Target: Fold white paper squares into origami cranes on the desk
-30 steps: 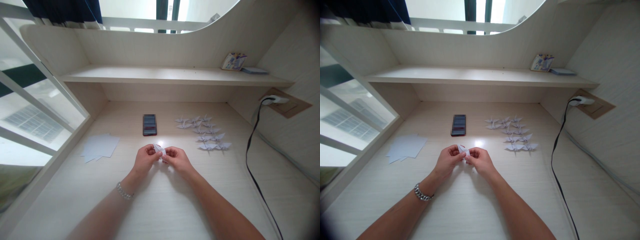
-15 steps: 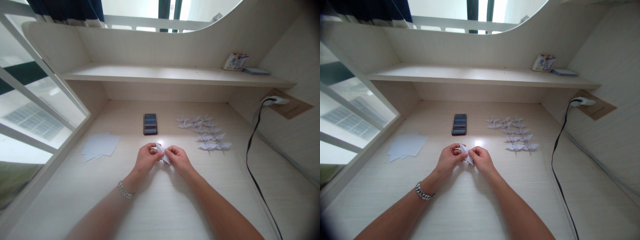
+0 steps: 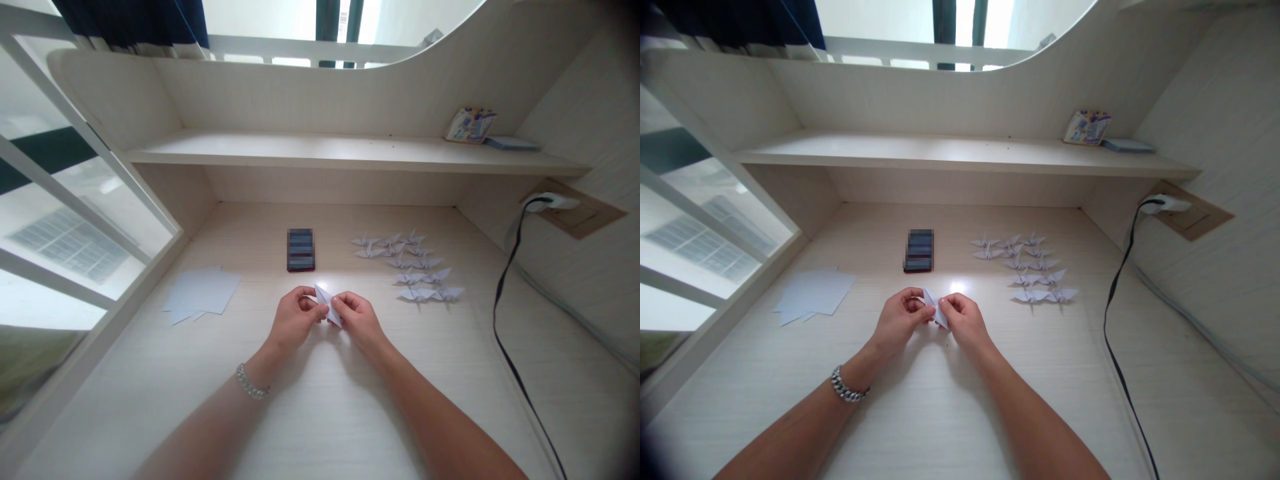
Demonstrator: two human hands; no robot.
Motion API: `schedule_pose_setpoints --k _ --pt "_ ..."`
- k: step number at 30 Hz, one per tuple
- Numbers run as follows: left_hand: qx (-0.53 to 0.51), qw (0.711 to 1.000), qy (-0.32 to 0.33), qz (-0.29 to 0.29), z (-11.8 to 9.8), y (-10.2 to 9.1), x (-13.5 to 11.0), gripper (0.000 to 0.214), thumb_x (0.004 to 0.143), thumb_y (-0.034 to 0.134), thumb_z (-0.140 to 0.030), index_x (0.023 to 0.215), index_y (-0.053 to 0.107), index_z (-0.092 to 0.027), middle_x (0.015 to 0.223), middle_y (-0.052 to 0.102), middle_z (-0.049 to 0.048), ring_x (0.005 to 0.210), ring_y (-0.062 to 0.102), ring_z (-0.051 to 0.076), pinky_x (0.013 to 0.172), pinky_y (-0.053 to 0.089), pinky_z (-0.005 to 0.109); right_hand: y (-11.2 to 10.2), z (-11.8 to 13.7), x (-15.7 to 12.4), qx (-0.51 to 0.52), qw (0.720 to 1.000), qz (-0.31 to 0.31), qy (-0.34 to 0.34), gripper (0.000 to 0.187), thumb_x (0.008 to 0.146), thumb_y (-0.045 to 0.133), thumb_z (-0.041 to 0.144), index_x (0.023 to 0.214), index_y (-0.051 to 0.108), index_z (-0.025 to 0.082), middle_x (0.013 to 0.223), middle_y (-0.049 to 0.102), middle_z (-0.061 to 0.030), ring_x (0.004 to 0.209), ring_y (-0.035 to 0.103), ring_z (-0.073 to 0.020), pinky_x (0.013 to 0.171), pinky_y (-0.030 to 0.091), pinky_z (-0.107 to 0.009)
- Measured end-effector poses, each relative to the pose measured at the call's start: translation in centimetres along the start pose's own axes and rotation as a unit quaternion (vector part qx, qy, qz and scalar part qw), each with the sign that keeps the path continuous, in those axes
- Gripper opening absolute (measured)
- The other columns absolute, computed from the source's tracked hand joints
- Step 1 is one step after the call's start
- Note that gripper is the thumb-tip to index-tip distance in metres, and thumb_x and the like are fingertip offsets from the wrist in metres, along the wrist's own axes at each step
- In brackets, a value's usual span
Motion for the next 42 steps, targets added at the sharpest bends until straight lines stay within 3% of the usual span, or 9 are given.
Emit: schedule_pose_setpoints --k 5,8,12,19,27,33,42 --pt "0.006 1.000 0.010 0.018 0.2 0.1 0.0 0.031 0.064 0.074 -0.030 0.087 0.061 -0.013 0.062 0.066 0.0032 0.058 0.061 0.015 0.056 0.046 0.023 -0.3 -0.1 0.0 -0.028 1.000 -0.007 -0.003 0.024 0.072 0.065 0.039 0.070 0.061 0.015 0.058 0.059 0.0000 0.051 0.051 -0.0121 0.050 0.039 -0.025" --pt "0.016 0.999 0.016 0.030 0.6 -0.2 0.2 0.024 0.071 0.068 -0.035 0.077 0.064 -0.012 0.068 0.066 0.0053 0.062 0.061 0.015 0.059 0.046 0.024 -0.1 -0.3 -0.1 -0.042 0.999 0.021 0.007 0.026 0.074 0.064 0.040 0.070 0.061 0.014 0.058 0.060 -0.0015 0.051 0.053 -0.0129 0.049 0.040 -0.025" --pt "0.033 0.999 0.020 0.014 0.9 -0.5 0.3 0.024 0.073 0.066 -0.036 0.072 0.064 -0.012 0.068 0.065 0.0056 0.063 0.059 0.014 0.059 0.045 0.024 0.1 -0.1 -0.1 -0.030 0.999 0.030 0.006 0.027 0.070 0.068 0.041 0.073 0.061 0.015 0.062 0.062 -0.0023 0.054 0.054 -0.0133 0.051 0.042 -0.026" --pt "-0.034 0.999 -0.009 -0.001 0.9 -0.3 0.2 0.029 0.072 0.066 -0.038 0.060 0.058 -0.013 0.061 0.059 0.0016 0.058 0.056 0.012 0.058 0.046 0.024 0.4 0.3 -0.3 0.016 0.998 0.042 0.045 0.032 0.060 0.076 0.039 0.074 0.062 0.014 0.063 0.062 -0.0017 0.055 0.055 -0.0130 0.053 0.045 -0.026" --pt "-0.147 0.988 -0.022 0.047 0.0 -0.5 0.0 0.028 0.071 0.069 -0.031 0.092 0.066 -0.013 0.082 0.066 0.0070 0.072 0.061 0.016 0.066 0.050 0.028 0.5 0.9 -0.7 0.096 0.989 0.067 0.087 0.032 0.056 0.079 0.038 0.073 0.065 0.014 0.064 0.061 -0.0016 0.054 0.052 -0.0110 0.056 0.045 -0.026" --pt "-0.223 0.971 -0.038 0.081 -0.1 -0.3 -0.2 0.024 0.068 0.073 -0.026 0.087 0.066 -0.014 0.078 0.066 0.0051 0.071 0.062 0.014 0.067 0.050 0.028 0.5 1.0 -1.0 0.142 0.978 0.116 0.101 0.030 0.058 0.079 0.034 0.075 0.065 0.014 0.064 0.058 -0.0008 0.054 0.050 -0.0100 0.054 0.042 -0.024" --pt "-0.232 0.968 -0.053 0.079 -0.2 -0.2 -0.4 0.024 0.067 0.075 -0.028 0.084 0.065 -0.014 0.075 0.065 0.0043 0.067 0.061 0.014 0.065 0.050 0.029 0.6 1.4 -1.2 0.153 0.974 0.130 0.107 0.032 0.058 0.079 0.036 0.077 0.063 0.015 0.067 0.058 -0.0009 0.056 0.051 -0.0106 0.055 0.042 -0.024"
Point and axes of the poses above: each hand's wrist, its own x-axis towards the middle knuckle, its own y-axis out of the palm, z = x × y, the point moved 3 cm from there along x, towards the middle knuckle
